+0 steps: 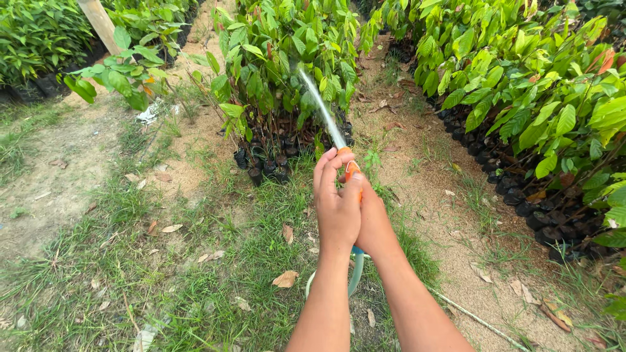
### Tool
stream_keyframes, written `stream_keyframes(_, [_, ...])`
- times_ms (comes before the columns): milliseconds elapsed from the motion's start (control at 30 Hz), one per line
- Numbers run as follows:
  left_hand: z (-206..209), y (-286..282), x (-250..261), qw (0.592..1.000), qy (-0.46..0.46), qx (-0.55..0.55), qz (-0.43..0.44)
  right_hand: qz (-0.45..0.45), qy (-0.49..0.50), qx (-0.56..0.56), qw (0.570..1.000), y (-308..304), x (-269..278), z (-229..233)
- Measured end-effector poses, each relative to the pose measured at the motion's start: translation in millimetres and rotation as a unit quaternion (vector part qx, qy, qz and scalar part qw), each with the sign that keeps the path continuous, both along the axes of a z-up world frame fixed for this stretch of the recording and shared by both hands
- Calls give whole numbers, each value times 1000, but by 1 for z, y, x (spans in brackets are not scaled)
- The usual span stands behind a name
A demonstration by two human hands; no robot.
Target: The person waters rows of small plants in black bags using a hand sprayer attached to a hose.
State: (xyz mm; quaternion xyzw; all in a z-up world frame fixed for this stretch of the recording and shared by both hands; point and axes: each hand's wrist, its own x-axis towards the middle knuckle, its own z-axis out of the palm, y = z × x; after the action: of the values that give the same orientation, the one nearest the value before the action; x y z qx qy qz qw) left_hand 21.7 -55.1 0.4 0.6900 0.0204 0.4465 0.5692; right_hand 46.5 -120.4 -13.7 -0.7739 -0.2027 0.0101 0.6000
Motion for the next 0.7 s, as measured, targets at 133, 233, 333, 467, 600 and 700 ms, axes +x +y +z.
stream_keyframes(133, [12, 0, -7, 995, 12, -54, -87, -6, -42, -58, 997, -3, 0, 8])
stream_keyframes(233, [16, 2, -8, 994, -8, -45, -103, -3, -51, -33, 998, -2, 0, 12])
stream_keyframes(333, [18, 3, -8, 992, -2, -48, -115, -13, -58, -28, 998, -1, 7, 6])
stream_keyframes(467, [20, 5, -2, 989, -31, -55, -135, -11, -65, -15, 998, -1, 14, 2])
stream_keyframes(600, [19, 11, 10, 993, -47, 8, -109, -5, -98, -7, 995, 0, 19, 10])
stream_keyframes(700, [23, 15, 19, 994, -55, 21, -89, 0, -96, -21, 995, 1, 24, 20])
